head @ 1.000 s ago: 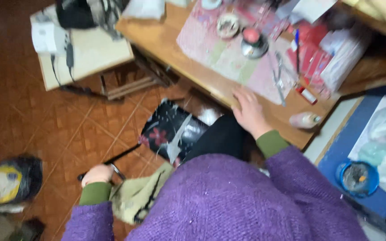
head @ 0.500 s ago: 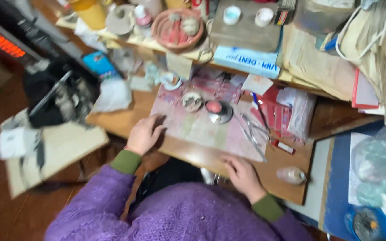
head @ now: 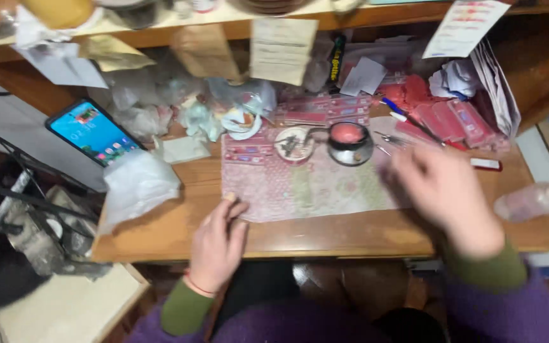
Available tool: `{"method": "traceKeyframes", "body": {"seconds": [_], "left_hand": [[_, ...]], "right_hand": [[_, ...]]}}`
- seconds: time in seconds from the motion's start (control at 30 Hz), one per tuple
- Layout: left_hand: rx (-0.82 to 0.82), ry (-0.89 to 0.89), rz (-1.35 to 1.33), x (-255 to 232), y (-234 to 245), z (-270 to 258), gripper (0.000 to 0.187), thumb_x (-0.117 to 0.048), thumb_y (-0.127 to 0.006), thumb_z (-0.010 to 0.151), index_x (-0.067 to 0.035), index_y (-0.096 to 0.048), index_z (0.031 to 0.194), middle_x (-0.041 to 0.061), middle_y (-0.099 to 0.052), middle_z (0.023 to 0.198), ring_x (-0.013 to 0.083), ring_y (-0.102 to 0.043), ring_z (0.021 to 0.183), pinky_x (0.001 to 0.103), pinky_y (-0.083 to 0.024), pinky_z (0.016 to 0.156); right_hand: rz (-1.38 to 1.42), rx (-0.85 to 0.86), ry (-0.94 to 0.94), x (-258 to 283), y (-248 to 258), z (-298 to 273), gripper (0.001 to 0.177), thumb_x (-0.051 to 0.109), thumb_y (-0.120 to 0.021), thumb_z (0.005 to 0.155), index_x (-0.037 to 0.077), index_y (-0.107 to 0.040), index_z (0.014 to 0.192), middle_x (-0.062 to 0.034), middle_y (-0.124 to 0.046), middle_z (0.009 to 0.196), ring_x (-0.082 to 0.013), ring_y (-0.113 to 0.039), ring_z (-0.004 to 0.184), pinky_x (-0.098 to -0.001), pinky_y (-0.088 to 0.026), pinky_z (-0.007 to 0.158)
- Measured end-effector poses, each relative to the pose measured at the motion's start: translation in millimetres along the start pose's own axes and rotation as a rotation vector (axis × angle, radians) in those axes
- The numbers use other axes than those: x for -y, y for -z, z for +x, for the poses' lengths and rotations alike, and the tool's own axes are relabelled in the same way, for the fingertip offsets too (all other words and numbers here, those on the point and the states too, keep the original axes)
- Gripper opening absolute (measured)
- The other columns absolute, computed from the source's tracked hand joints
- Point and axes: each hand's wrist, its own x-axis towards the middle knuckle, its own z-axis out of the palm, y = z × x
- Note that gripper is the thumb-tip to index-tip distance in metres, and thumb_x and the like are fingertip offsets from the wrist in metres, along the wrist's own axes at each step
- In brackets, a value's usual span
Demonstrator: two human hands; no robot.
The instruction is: Repairing and detailing a dental mold using hand tools and a micromotor drill.
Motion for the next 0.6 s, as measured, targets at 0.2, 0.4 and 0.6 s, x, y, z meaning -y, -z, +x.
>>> {"method": "traceKeyframes", "body": {"seconds": [0.2,0.4,0.6], "left_hand": [[-0.054,-0.180,-0.300,21,13,-9,0.053,-0.008,-0.062,0.097,0.004,-0.042,0.144,0.014,-0.074,0.121,0.0321,-0.071,0.111,0.042,-0.053,0.100],[-0.033,-0.149,-0.422,25,32,-4,0.054,-0.012,-0.068,0.093,0.001,-0.046,0.141,0.012,-0.074,0.117,0.0315,-0.071,0.108,0.041,-0.054,0.096],[0.050,-0.198,-0.458,26,42,-2,0.059,-0.016,-0.072,0.093,-0.003,-0.047,0.144,0.009,-0.074,0.111,0.0294,-0.070,0.105,0.040,-0.054,0.093]], "right_hand": [[-0.280,-0.291,0.371,-78,-48,203,0.032,0.021,-0.065,0.100,0.002,-0.073,0.124,-0.0261,-0.069,0.114,-0.0460,-0.065,0.104,-0.0489,-0.052,0.089],[-0.962,0.294,0.268,-184,-63,350,0.050,0.025,-0.064,0.092,0.012,-0.063,0.140,-0.0163,-0.060,0.143,-0.0348,-0.059,0.127,-0.0424,-0.049,0.099],[-0.582,0.089,-0.032,-174,-55,332,0.052,0.032,-0.062,0.098,0.016,-0.057,0.148,-0.0112,-0.052,0.155,-0.0318,-0.049,0.141,-0.0389,-0.042,0.108]]}}
